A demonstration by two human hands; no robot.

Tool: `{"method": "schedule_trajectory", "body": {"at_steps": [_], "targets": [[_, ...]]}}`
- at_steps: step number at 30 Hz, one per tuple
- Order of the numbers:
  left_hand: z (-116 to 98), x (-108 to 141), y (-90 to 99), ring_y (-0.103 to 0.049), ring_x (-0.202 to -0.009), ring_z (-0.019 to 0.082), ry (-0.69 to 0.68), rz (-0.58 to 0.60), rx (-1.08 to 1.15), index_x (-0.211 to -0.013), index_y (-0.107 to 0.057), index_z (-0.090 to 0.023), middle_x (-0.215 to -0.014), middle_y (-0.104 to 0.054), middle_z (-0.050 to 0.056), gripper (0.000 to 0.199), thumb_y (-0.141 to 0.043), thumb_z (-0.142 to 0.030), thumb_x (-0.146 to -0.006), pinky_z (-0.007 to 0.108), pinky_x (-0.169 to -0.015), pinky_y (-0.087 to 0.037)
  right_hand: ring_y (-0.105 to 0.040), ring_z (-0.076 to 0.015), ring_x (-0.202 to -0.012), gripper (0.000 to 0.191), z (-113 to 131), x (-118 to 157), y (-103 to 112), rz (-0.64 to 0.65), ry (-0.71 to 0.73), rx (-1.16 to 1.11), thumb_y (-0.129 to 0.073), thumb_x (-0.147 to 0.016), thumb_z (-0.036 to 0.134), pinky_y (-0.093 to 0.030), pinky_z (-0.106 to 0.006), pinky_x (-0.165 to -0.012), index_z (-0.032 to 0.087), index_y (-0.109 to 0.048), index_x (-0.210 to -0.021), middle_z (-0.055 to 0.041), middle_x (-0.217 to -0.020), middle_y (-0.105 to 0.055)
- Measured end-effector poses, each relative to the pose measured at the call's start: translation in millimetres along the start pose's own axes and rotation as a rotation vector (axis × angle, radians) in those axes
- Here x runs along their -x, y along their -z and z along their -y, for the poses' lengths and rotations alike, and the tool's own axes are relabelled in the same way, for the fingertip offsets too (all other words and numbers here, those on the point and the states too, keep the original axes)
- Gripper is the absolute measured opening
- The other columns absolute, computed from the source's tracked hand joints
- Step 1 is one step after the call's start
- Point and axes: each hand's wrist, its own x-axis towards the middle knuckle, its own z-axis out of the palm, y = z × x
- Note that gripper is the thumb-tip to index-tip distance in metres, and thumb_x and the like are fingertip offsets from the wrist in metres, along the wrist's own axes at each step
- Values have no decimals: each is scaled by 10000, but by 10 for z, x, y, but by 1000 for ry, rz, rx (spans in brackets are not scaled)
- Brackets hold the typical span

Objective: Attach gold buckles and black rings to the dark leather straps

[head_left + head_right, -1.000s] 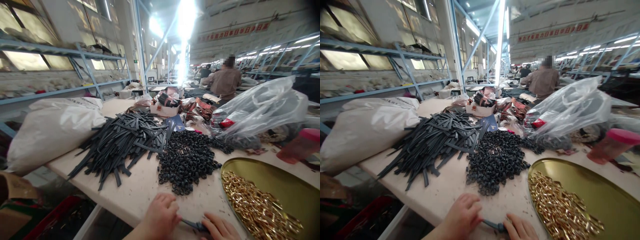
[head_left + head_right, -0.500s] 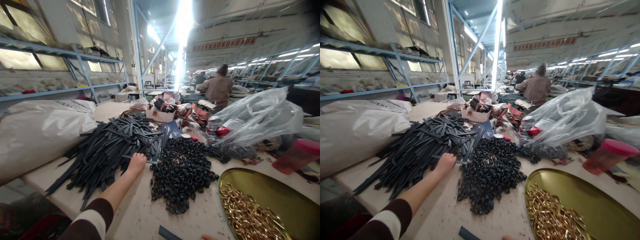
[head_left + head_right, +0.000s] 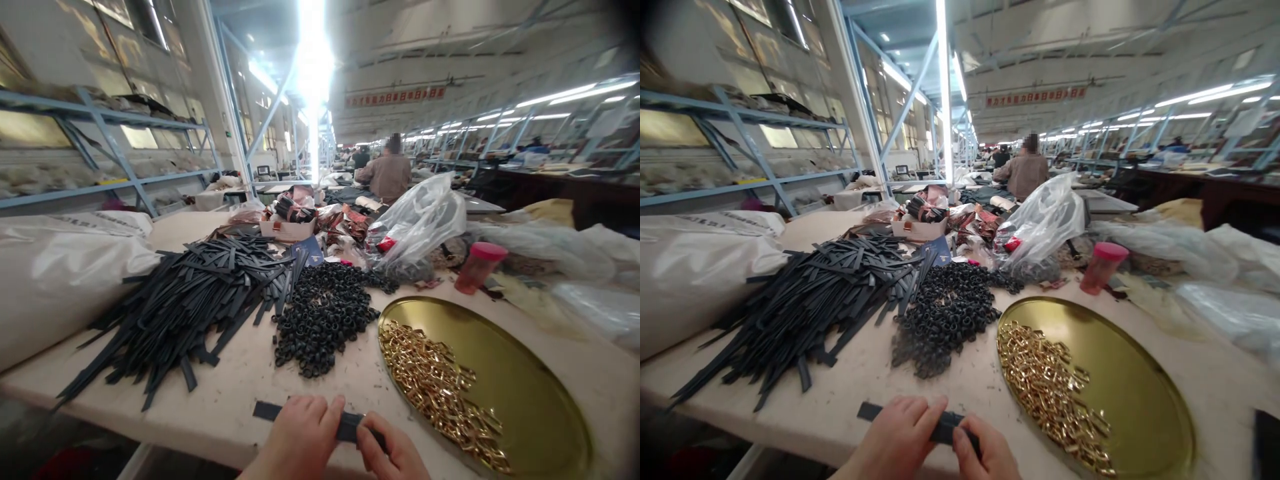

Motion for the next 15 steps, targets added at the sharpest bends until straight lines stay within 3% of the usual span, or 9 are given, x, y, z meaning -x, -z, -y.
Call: {"method": "schedule_trajectory", "body": {"at_steps": [2,5,8,11,15], "targets": [[-74,25,-31,-582,-860,258,123,107,374,-1116,-534,-181,-975,-632,105,351,-495,-243,-772,367,-741,-449,-481,-121,-473,445,-9,-75,79,5,-41,-12,-316,-827,552,-379,-218,-462,191,-466,-615,33,-476,-479],[-120,49,-58,-601,-655,161,368,198,1061,-1017,-552,-184,-813,-636,41,276,-418,-217,-778,246,-552,-455,-489,-124,-458,469,-104,-331,211,-106,-27,142,-174,-885,459,-380,-217,-429,184,-497,-685,29,-504,-492],[-118,50,-72,-592,-736,139,576,-7,1554,-1016,-526,-173,-870,-601,32,309,-496,-167,-708,215,-578,-462,-560,-151,-633,338,-189,-693,273,-158,35,289,-270,-885,358,-424,-248,-574,180,-552,-826,-20,-704,-592],[-71,29,-46,-571,-840,146,657,-209,1755,-1041,-510,-172,-924,-577,44,386,-537,-100,-663,220,-639,-474,-562,-184,-792,182,-243,-1030,244,-148,78,433,-427,-822,250,-396,-283,-697,203,-588,-894,-53,-881,-606],[41,-10,-8,-563,-866,158,795,-290,1856,-1066,-482,-171,-928,-556,51,479,-507,8,-623,229,-639,-489,-561,-209,-753,131,-302,-1277,161,-139,83,632,-479,-792,213,-364,-294,-640,194,-593,-855,-69,-843,-590]]}}
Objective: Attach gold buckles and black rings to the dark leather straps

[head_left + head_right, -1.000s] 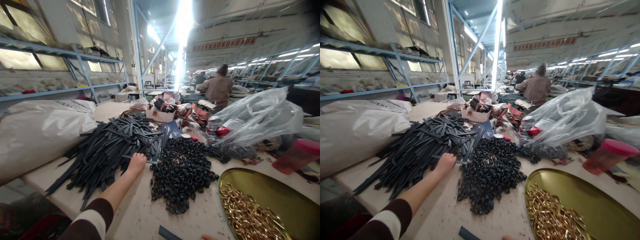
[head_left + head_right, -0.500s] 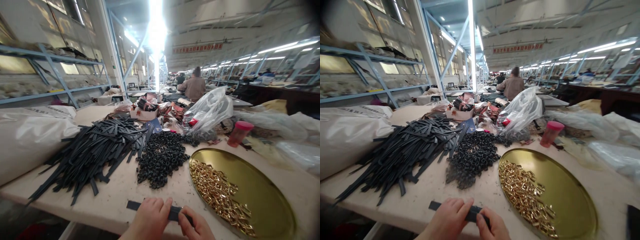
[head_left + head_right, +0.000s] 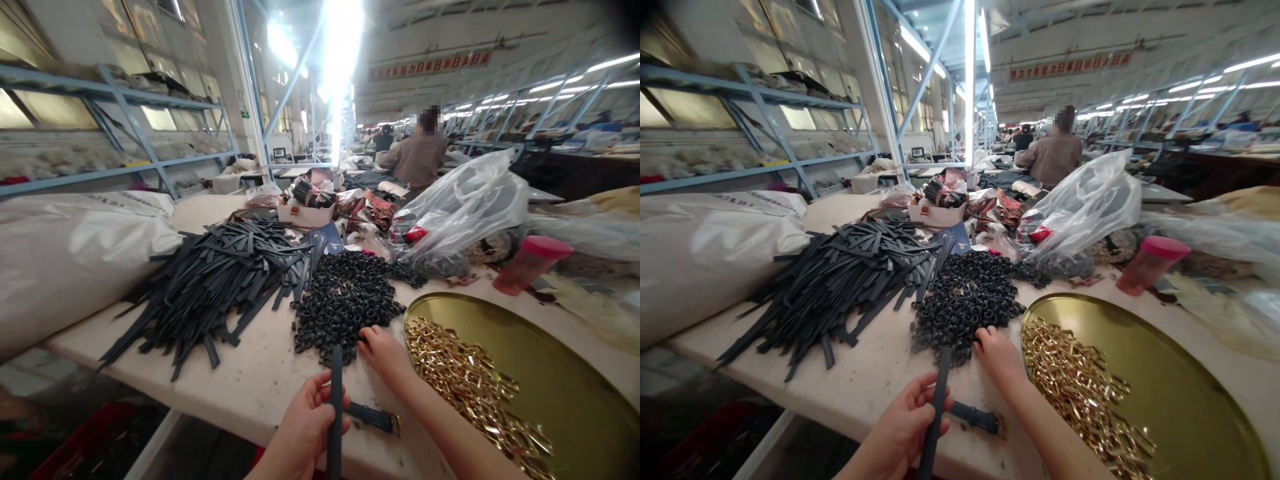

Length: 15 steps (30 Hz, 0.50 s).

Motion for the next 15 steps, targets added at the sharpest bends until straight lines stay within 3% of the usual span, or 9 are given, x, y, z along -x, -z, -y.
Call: {"method": "schedule_trajectory", "body": {"at_steps": [4,7,11,15], "targets": [[-81,-137,130,-561,-891,153,-59,-36,91,-1087,-479,-179,-942,-548,52,469,-508,9,-659,235,-688,-500,-558,-227,-745,118,-35,-23,-22,26,24,140,-469,-803,234,-359,-302,-621,191,-571,-761,-70,-793,-577],[-188,-311,325,-582,-824,133,-161,-140,139,-1076,-482,-175,-919,-569,55,411,-516,-19,-697,231,-697,-503,-561,-233,-749,140,-84,27,14,50,38,192,-443,-808,214,-382,-321,-656,186,-562,-738,-72,-769,-582],[-317,-521,722,-605,-762,115,-324,-370,115,-1043,-479,-176,-912,-601,53,355,-478,-40,-715,231,-716,-499,-575,-236,-811,206,-159,178,53,40,18,159,-415,-814,211,-419,-348,-740,136,-538,-961,-106,-878,-603],[-277,-518,1168,-566,-996,183,-433,-478,-145,-1081,-499,-173,-1065,-583,85,348,-470,-119,-738,327,-886,-442,-567,-221,-905,324,-198,404,85,37,3,-26,-336,-854,268,-434,-353,-803,178,-477,-1131,-97,-1017,-564]]}}
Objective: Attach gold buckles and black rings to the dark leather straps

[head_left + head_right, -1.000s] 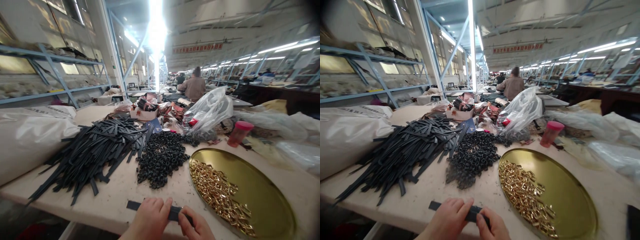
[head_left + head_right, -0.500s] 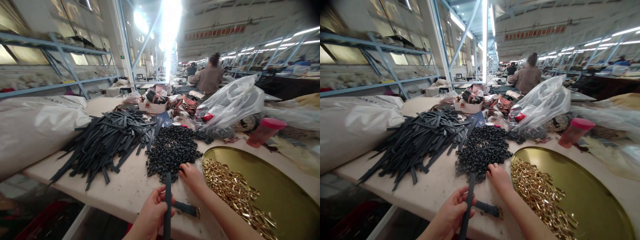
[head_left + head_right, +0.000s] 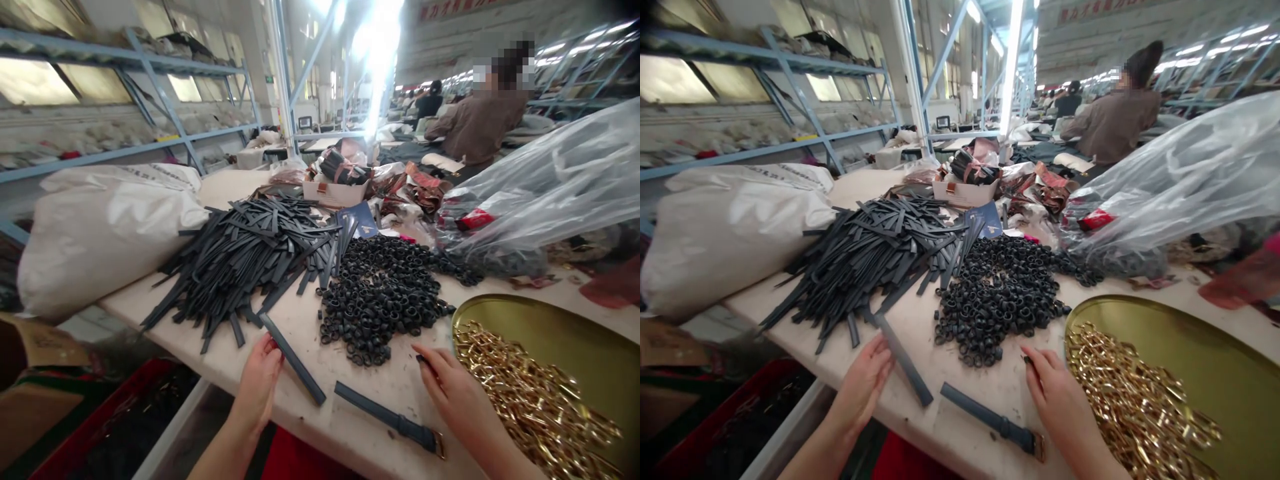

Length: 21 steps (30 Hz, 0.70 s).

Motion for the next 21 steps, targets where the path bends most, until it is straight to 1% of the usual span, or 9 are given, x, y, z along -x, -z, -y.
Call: {"method": "schedule_trajectory", "body": {"at_steps": [3,4,5,9,11,14,16,19,21], "targets": [[59,31,241,-368,-1223,231,-134,-109,-194,-1185,-437,-183,-1296,-416,100,422,-466,-186,-764,415,-1020,-289,-551,-218,-947,306,24,145,33,-9,-40,-153,-324,-862,317,-426,-361,-840,211,-512,-1080,-84,-1017,-558],[52,57,281,-324,-1247,228,-190,-87,-270,-1183,-448,-193,-1322,-387,88,423,-473,-178,-761,416,-1043,-244,-547,-218,-954,297,45,179,49,-16,-53,-207,-337,-859,333,-424,-361,-846,215,-525,-1055,-81,-1007,-564],[32,87,297,-317,-1247,221,-269,3,-408,-1160,-481,-204,-1319,-394,74,408,-480,-158,-755,407,-1054,-221,-547,-218,-949,289,74,206,67,-22,-64,-259,-354,-852,349,-427,-358,-842,218,-536,-1034,-76,-991,-571],[-122,170,194,-440,-1104,230,-518,568,-1213,-976,-606,-211,-1126,-554,65,315,-514,-77,-706,404,-999,-276,-572,-203,-794,309,242,295,166,-14,-159,-467,-427,-805,416,-467,-321,-719,213,-567,-992,-51,-859,-600],[-205,163,129,-476,-1017,250,-510,630,-1354,-848,-619,-183,-972,-595,74,211,-545,-81,-679,422,-944,-309,-566,-187,-715,328,328,359,206,3,-233,-588,-457,-782,438,-468,-303,-664,206,-574,-982,-34,-798,-600],[-305,137,88,-505,-904,250,-476,627,-1348,-670,-575,-167,-810,-582,61,50,-583,-122,-650,405,-852,-358,-531,-161,-628,333,418,495,226,22,-313,-772,-497,-760,446,-449,-277,-601,198,-584,-964,0,-694,-572],[-353,185,68,-523,-840,220,-446,637,-1299,-633,-536,-172,-766,-569,37,50,-579,-161,-655,352,-783,-391,-501,-148,-589,326,463,595,227,7,-346,-874,-538,-735,451,-425,-264,-569,194,-591,-928,24,-626,-536],[-384,445,-17,-545,-660,148,-378,665,-1166,-677,-484,-182,-658,-548,-9,130,-459,-274,-766,258,-610,-428,-469,-127,-564,291,556,740,257,42,-378,-1005,-631,-667,445,-391,-245,-551,189,-594,-800,44,-588,-510],[-376,715,-111,-526,-545,105,-226,695,-924,-716,-441,-185,-603,-528,-28,188,-373,-329,-814,200,-494,-407,-447,-109,-554,256,654,835,298,89,-393,-1089,-657,-661,423,-371,-230,-557,184,-572,-700,52,-569,-501]]}}
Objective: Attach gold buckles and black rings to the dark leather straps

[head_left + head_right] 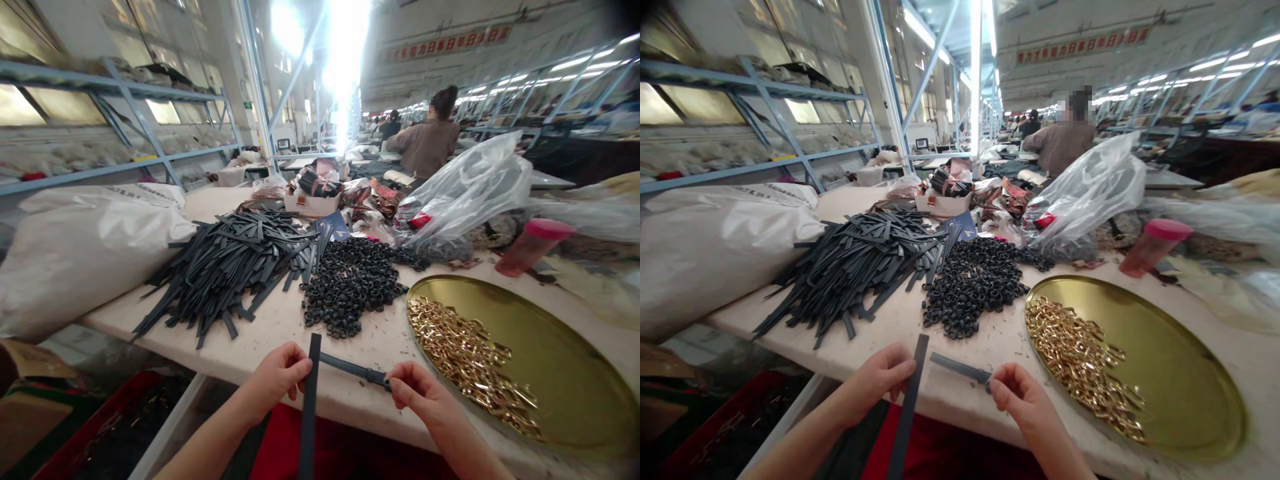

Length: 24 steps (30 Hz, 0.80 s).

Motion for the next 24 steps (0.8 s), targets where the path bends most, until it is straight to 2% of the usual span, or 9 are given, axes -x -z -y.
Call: {"method": "schedule_trajectory", "body": {"at_steps": [3,4,6,10,16,21,24], "targets": [[-240,210,-271,-499,-474,62,152,115,712,-716,-418,-179,-555,-517,-45,179,-499,-335,-748,144,-437,-376,-429,-95,-550,252,58,192,-112,29,-53,-158,-654,-692,387,-358,-214,-569,180,-530,-619,55,-551,-502],[-292,266,-347,-496,-462,52,191,149,875,-713,-424,-174,-550,-526,-46,189,-548,-317,-715,133,-432,-377,-428,-92,-548,256,66,251,-149,33,-75,-221,-663,-689,376,-357,-209,-562,179,-523,-606,53,-554,-514],[-349,354,-466,-498,-444,40,225,185,1015,-716,-444,-166,-550,-547,-42,193,-593,-284,-685,120,-422,-389,-445,-87,-557,234,61,353,-210,43,-115,-346,-683,-681,348,-365,-197,-548,176,-537,-620,42,-590,-557],[-356,467,-588,-522,-439,40,235,217,1098,-732,-474,-155,-544,-570,-30,147,-593,-229,-688,111,-414,-415,-508,-69,-576,152,11,483,-275,40,-178,-557,-688,-702,288,-400,-170,-544,187,-589,-757,22,-686,-632],[-321,539,-630,-528,-424,41,252,226,1140,-739,-482,-152,-534,-593,-14,136,-585,-226,-692,112,-416,-422,-575,-59,-580,281,-15,514,-346,29,-227,-673,-691,-709,248,-478,-164,-565,160,-614,-964,7,-712,-652],[-283,482,-650,-538,-430,52,275,229,1175,-730,-508,-153,-559,-619,2,128,-591,-231,-672,121,-418,-401,-595,-63,-572,272,-45,432,-393,10,-310,-792,-712,-684,204,-507,-162,-546,136,-634,-935,7,-717,-659],[-287,407,-669,-599,-534,86,283,254,1227,-771,-551,-142,-656,-661,37,124,-573,-223,-680,154,-496,-444,-593,-61,-546,206,-64,361,-400,14,-389,-890,-724,-669,202,-504,-150,-516,135,-651,-850,7,-679,-661]]}}
